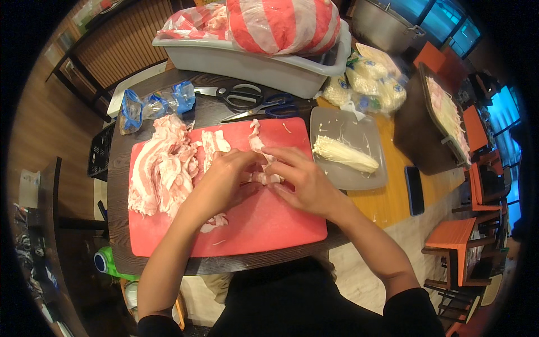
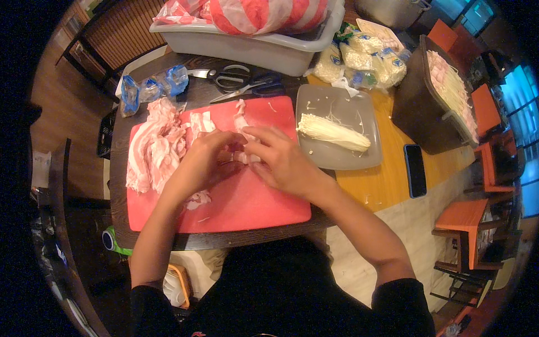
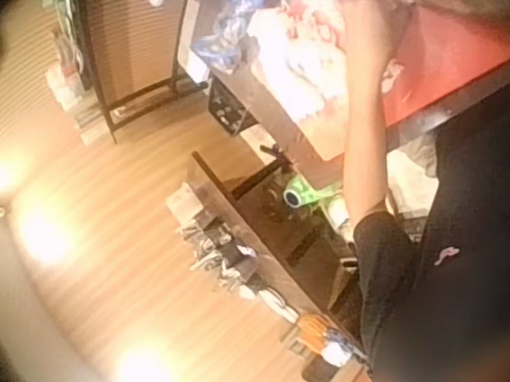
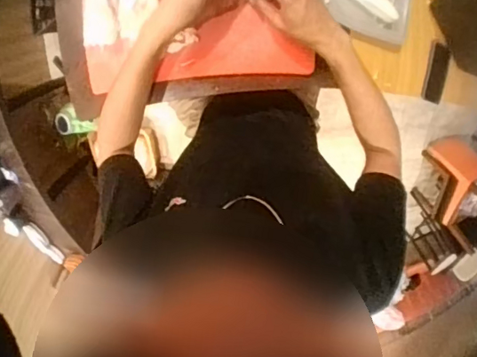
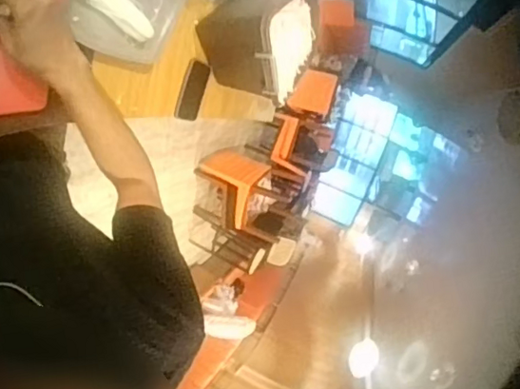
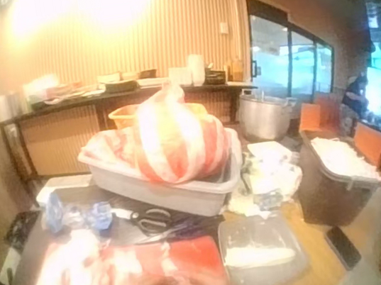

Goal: The person repeatedly picks up enoki mushrooms and wraps them with thin slices of pork belly on a red cutting board. The wrapped bundles are placed into a brown container. The person continues this process throughout the clip.

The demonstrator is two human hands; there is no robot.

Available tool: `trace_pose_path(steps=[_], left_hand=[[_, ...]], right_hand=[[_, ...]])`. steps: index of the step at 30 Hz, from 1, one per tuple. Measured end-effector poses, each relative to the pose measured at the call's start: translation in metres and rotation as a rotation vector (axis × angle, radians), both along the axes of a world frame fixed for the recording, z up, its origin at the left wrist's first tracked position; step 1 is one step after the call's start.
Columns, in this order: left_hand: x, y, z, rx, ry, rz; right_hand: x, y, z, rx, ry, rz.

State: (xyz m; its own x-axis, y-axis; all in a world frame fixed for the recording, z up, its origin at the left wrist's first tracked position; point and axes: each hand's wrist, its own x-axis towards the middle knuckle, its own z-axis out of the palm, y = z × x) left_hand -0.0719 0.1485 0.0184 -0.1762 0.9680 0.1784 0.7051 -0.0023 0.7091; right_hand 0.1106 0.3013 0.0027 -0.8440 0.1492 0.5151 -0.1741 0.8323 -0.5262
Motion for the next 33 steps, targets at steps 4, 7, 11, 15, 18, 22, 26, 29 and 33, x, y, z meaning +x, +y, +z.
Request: trace_pose_path(steps=[4,7,11,15,18,22,26,29,33], left_hand=[[-0.002,-0.003,0.007,-0.033,-0.197,0.02],[-0.003,-0.007,0.007,0.071,0.003,0.002],[-0.001,-0.007,0.002,0.078,0.276,-0.018],[0.0,-0.004,-0.003,0.21,0.385,0.008],[0.0,-0.001,-0.006,0.211,0.45,-0.037],[-0.008,0.008,-0.006,0.115,0.361,-0.037],[-0.012,0.013,-0.006,-0.014,0.201,0.042],[-0.004,0.012,-0.011,0.152,0.443,0.144],[0.001,0.018,-0.018,0.196,0.727,0.086]], right_hand=[[0.0,0.006,-0.001,0.004,-0.077,0.075],[0.004,0.006,-0.001,0.103,-0.086,0.06],[0.007,0.002,0.0,-0.008,-0.11,-0.022],[0.002,0.004,0.003,-0.091,-0.182,-0.117],[-0.004,0.01,0.005,-0.056,-0.181,-0.111],[-0.007,0.012,0.005,-0.065,-0.056,-0.097],[-0.012,0.016,0.002,-0.068,-0.084,-0.009],[-0.025,0.025,0.001,-0.058,-0.066,-0.042],[-0.041,0.033,0.0,-0.066,-0.125,-0.088]])
